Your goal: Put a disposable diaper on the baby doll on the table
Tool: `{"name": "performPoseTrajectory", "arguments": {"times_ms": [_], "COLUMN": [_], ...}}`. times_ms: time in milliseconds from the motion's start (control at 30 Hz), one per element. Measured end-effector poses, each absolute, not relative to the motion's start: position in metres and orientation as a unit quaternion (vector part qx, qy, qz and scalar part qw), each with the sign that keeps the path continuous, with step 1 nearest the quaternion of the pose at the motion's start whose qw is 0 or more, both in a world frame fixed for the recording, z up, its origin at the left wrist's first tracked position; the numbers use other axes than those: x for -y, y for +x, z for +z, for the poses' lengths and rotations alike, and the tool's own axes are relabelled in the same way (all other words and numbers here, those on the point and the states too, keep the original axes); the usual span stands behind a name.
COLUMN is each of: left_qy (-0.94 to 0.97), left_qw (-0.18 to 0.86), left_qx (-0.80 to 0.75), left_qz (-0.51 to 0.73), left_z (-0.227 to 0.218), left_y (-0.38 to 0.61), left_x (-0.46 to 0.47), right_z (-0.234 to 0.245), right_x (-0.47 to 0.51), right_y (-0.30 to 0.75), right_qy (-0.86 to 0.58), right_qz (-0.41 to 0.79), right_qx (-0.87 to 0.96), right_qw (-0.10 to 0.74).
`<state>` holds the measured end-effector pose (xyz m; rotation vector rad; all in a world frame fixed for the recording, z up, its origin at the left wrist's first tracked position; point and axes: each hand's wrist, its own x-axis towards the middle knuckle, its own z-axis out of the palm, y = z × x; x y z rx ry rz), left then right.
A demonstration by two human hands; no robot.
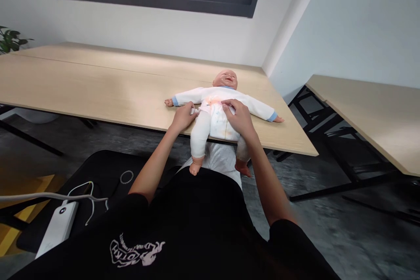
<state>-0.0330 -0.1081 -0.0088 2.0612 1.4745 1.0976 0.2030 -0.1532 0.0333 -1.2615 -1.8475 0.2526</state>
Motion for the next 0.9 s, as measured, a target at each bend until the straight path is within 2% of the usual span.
{"name": "performPoseTrajectory", "arguments": {"times_ms": [133,300,567,700,800,900], "left_qy": [0.691,0.633,0.526,0.492,0.511,0.521], "left_qw": [0.302,0.44,0.49,0.491,0.457,0.42], "left_qx": [-0.486,-0.454,-0.431,-0.397,-0.391,-0.396], "left_qz": [0.442,0.447,0.546,0.599,0.614,0.629], "left_z": [-0.009,-0.003,-0.004,0.0,0.009,0.015], "left_y": [-0.047,-0.056,-0.047,-0.026,-0.013,-0.009], "left_x": [0.105,0.104,0.095,0.093,0.096,0.1], "right_z": [0.033,0.033,0.032,0.042,0.052,0.059], "right_x": [0.154,0.153,0.154,0.16,0.166,0.169], "right_y": [0.203,0.203,0.204,0.198,0.184,0.168], "right_qy": [-0.506,-0.501,-0.506,-0.522,-0.545,-0.563], "right_qz": [0.102,0.101,0.092,0.049,-0.005,-0.043], "right_qx": [0.741,0.743,0.746,0.783,0.807,0.807], "right_qw": [0.43,0.432,0.423,0.334,0.229,0.174]}}
